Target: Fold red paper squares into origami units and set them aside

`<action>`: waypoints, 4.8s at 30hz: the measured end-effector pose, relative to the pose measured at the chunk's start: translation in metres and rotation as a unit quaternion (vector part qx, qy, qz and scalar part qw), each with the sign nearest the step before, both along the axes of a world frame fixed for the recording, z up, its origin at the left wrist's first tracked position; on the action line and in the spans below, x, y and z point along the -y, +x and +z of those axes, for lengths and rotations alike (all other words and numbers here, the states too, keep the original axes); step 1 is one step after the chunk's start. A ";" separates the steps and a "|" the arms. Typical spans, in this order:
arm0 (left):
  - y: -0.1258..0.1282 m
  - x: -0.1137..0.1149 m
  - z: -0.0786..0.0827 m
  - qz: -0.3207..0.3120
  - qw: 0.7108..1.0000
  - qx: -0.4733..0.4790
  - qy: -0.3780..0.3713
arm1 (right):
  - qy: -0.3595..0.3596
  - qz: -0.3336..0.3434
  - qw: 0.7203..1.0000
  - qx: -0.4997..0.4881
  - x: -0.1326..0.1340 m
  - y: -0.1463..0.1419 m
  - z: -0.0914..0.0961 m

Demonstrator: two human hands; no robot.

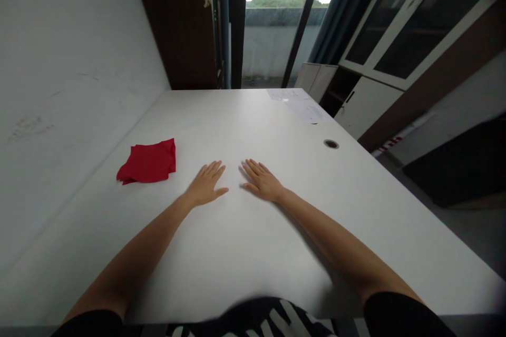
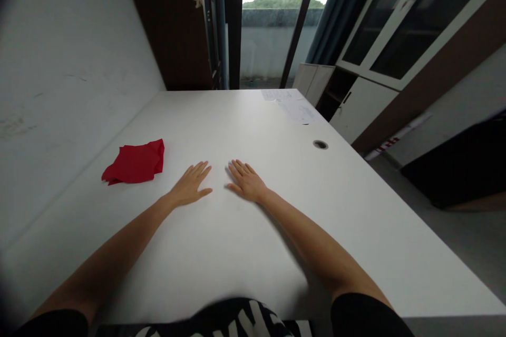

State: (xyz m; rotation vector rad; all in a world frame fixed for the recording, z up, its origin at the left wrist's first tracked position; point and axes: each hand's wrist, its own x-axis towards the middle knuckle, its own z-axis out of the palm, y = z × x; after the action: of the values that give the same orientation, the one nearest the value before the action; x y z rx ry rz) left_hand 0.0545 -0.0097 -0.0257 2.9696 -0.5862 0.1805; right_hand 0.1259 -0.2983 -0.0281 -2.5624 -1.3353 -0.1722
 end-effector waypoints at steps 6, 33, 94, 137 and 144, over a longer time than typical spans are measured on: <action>-0.003 0.003 0.001 0.012 1.000 0.005 0.011 | -0.011 0.019 1.000 0.002 -0.009 -0.007 0.002; -0.003 0.002 0.007 -0.007 1.000 0.003 0.000 | -0.017 -0.004 1.000 -0.008 -0.001 -0.004 0.011; 0.001 0.001 -0.003 -0.036 0.999 -0.032 0.010 | -0.042 0.026 0.998 -0.026 -0.012 -0.010 0.000; -0.001 -0.033 0.025 0.219 0.966 0.133 -0.022 | 0.100 0.040 0.994 -0.036 -0.001 0.003 0.002; -0.008 -0.117 0.036 0.453 0.890 0.047 0.021 | 0.144 0.047 0.988 -0.040 0.001 0.008 -0.002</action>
State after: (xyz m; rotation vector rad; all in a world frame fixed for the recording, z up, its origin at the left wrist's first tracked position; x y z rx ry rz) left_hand 0.0461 0.1075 0.0103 3.0187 0.8429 0.3786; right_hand 0.1339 -0.2992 -0.0299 -2.2402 -1.2935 -0.2259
